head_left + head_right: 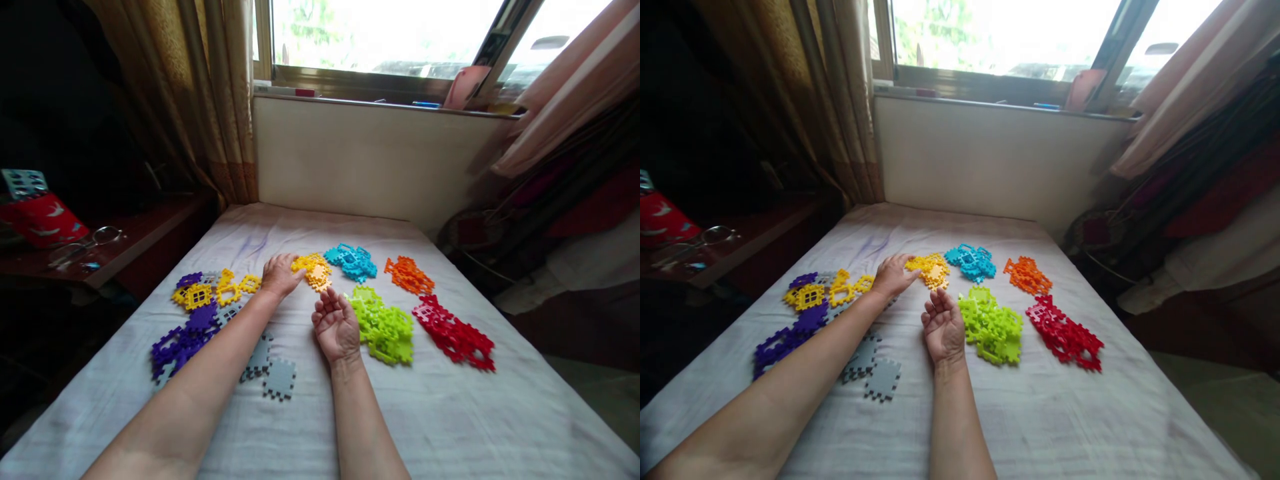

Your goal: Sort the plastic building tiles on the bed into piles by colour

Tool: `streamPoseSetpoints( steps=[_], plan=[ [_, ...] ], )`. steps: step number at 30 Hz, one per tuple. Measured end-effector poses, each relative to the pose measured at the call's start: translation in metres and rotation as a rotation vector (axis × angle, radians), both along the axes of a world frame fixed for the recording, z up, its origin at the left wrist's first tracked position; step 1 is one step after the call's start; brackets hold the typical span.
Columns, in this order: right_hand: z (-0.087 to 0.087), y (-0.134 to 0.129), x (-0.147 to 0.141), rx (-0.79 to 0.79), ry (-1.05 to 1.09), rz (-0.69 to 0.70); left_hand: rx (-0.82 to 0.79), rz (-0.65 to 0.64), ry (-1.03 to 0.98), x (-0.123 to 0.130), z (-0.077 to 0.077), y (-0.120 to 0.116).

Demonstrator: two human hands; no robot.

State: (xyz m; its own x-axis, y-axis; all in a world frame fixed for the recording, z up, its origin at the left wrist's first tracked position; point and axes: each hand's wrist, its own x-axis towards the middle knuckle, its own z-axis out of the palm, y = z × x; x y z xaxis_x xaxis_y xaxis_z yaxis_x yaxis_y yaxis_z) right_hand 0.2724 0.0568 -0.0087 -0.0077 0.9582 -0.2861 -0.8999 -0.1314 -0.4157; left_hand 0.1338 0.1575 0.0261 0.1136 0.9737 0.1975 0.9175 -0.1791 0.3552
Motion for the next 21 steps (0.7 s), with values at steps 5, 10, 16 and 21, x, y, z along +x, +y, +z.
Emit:
streamPoseSetpoints(
  steps=[5,10,16,21],
  plan=[
    [-0.002,0.001,0.000,0.003,-0.014,0.006,-0.028,-0.077,0.039,-0.010,-0.006,-0.009],
    [-0.001,0.001,-0.002,-0.034,0.008,-0.025,0.000,-0.079,0.061,-0.063,0.000,-0.033],
    [0.001,0.001,-0.003,-0.053,0.014,-0.014,0.078,0.183,0.170,-0.163,0.004,-0.063],
    [-0.007,0.002,-0.002,0.010,-0.048,-0.013,-0.012,0.215,0.259,-0.210,-0.008,-0.076]
  ],
)
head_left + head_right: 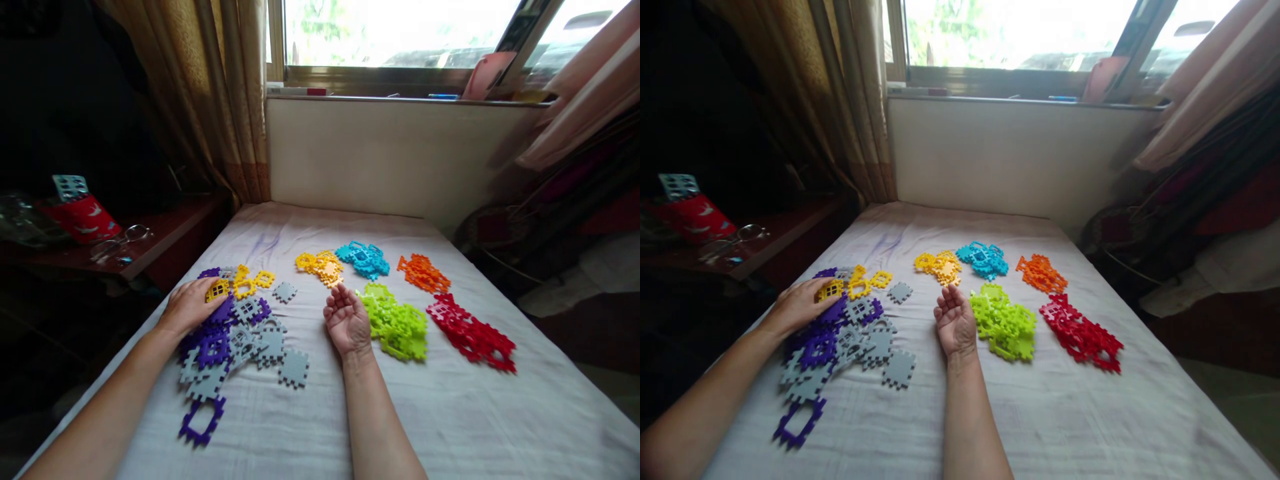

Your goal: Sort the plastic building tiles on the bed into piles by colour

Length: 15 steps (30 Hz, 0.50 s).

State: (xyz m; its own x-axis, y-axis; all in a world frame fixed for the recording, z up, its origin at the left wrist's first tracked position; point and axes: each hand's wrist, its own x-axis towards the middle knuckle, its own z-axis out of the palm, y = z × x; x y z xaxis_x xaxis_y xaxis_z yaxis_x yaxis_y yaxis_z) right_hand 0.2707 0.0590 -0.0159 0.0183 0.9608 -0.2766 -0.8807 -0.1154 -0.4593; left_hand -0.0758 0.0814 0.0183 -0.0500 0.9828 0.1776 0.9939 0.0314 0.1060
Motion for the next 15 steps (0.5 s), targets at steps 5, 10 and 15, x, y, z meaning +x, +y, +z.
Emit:
streamPoseSetpoints(
  steps=[5,10,15],
  plan=[
    [-0.002,0.001,0.002,0.015,-0.012,0.013,-0.003,-0.044,0.028,-0.001,-0.003,0.002],
    [-0.002,0.002,0.002,0.028,-0.027,0.018,0.015,-0.063,0.029,0.008,0.002,0.004],
    [-0.002,0.001,0.000,-0.002,-0.008,-0.003,-0.018,-0.011,-0.157,0.018,0.019,0.008]
  ],
)
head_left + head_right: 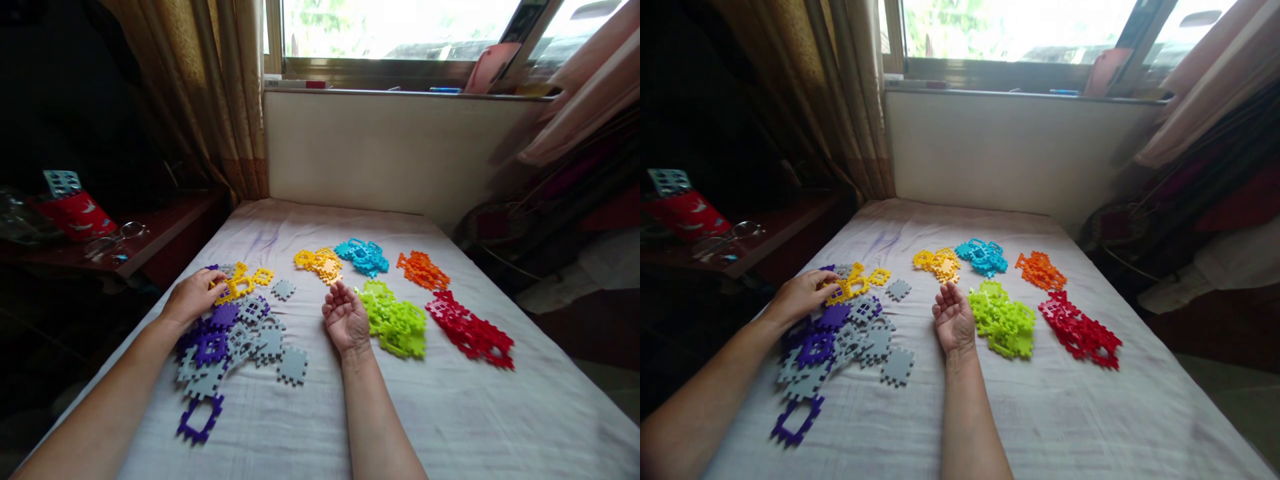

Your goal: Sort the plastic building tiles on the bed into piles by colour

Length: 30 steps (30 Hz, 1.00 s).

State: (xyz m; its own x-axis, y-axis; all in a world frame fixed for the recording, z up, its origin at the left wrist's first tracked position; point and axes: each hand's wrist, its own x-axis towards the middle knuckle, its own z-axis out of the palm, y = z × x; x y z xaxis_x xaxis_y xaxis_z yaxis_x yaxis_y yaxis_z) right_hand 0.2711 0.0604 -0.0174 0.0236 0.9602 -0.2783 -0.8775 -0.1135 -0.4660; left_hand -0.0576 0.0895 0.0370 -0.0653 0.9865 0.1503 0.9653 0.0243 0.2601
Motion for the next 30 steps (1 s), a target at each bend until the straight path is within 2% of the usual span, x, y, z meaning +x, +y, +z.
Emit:
streamPoseSetpoints(
  steps=[5,9,14,19,22,24,27,30],
  plan=[
    [0.006,-0.001,-0.001,-0.039,0.013,0.015,-0.024,0.023,-0.347,0.027,0.016,0.017],
    [0.006,-0.001,-0.001,-0.044,0.016,0.007,-0.127,0.000,-0.605,0.073,0.015,0.041],
    [0.002,0.001,-0.002,-0.027,-0.004,0.005,-0.248,-0.006,-0.653,0.137,0.007,0.076],
    [0.003,0.001,-0.005,-0.045,0.008,-0.009,-0.264,-0.011,-0.638,0.177,0.002,0.105],
    [0.006,0.000,-0.005,-0.074,0.028,-0.013,-0.223,-0.034,-0.577,0.184,0.002,0.109],
    [0.009,0.000,-0.006,-0.089,0.036,-0.010,-0.170,-0.043,-0.512,0.180,0.003,0.103],
    [0.011,0.000,-0.006,-0.099,0.043,-0.008,-0.105,-0.051,-0.428,0.162,0.005,0.079],
    [0.011,0.000,-0.006,-0.113,0.051,-0.018,-0.081,-0.040,-0.371,0.129,0.007,0.046]
  ],
)
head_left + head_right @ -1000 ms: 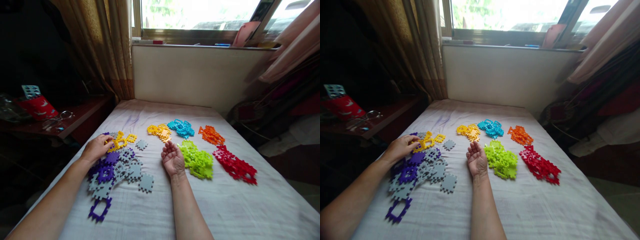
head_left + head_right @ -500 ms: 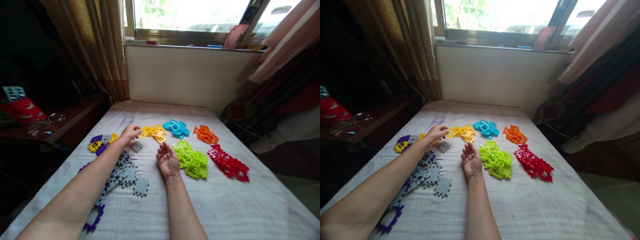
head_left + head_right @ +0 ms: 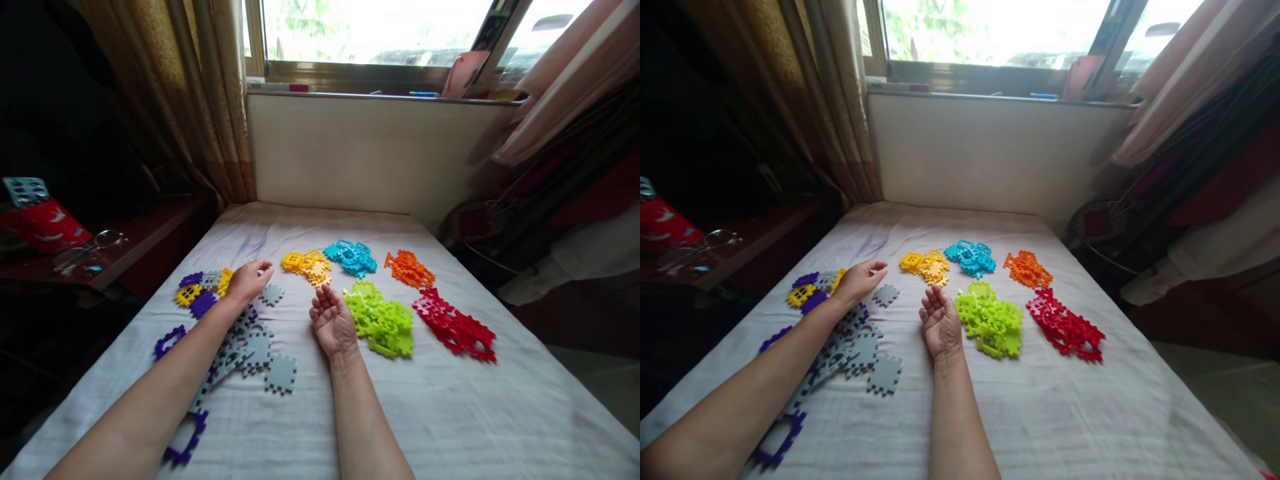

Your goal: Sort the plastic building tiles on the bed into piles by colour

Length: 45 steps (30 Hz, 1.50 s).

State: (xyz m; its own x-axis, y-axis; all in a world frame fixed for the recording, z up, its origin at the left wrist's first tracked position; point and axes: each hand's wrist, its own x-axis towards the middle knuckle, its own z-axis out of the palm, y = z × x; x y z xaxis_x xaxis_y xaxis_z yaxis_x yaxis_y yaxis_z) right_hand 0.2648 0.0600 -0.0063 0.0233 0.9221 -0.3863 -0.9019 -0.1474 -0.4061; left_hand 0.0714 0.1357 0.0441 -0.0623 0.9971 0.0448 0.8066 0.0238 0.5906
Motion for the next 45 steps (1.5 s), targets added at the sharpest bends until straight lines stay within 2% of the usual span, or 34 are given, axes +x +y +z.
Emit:
streamPoseSetpoints(
  steps=[3,6,9,12,16,21,28,33,36,39,43,45],
  plan=[
    [-0.001,0.000,0.000,0.008,-0.014,0.005,0.075,0.027,0.148,-0.049,-0.001,-0.030],
    [-0.002,0.000,0.000,0.038,-0.044,0.017,0.123,0.159,0.345,-0.103,-0.005,-0.052],
    [-0.003,0.000,0.001,0.040,-0.052,0.014,0.024,0.287,0.492,-0.143,-0.011,-0.063],
    [-0.004,0.000,0.001,0.064,-0.075,0.016,-0.107,0.298,0.532,-0.156,-0.017,-0.065],
    [-0.006,0.000,0.002,0.076,-0.086,0.021,-0.116,0.276,0.548,-0.147,-0.017,-0.065],
    [-0.003,0.000,0.002,0.047,-0.068,0.014,-0.134,0.245,0.530,-0.131,-0.008,-0.063],
    [0.009,-0.003,-0.001,-0.018,-0.037,0.005,-0.204,0.374,0.608,-0.113,0.003,-0.045],
    [0.006,-0.002,-0.001,-0.022,-0.027,0.005,-0.294,0.359,0.589,-0.105,0.019,-0.050],
    [0.003,-0.001,-0.001,0.005,-0.035,0.016,-0.252,0.304,0.569,-0.100,0.027,-0.060],
    [0.004,-0.002,-0.001,-0.003,-0.035,0.015,-0.168,0.183,0.536,-0.086,0.029,-0.062],
    [0.009,-0.003,-0.001,-0.042,-0.022,0.004,-0.100,-0.032,0.444,-0.052,0.020,-0.044],
    [0.011,-0.003,-0.002,-0.047,-0.020,0.000,-0.097,-0.097,0.416,-0.031,0.013,-0.029]
  ],
)
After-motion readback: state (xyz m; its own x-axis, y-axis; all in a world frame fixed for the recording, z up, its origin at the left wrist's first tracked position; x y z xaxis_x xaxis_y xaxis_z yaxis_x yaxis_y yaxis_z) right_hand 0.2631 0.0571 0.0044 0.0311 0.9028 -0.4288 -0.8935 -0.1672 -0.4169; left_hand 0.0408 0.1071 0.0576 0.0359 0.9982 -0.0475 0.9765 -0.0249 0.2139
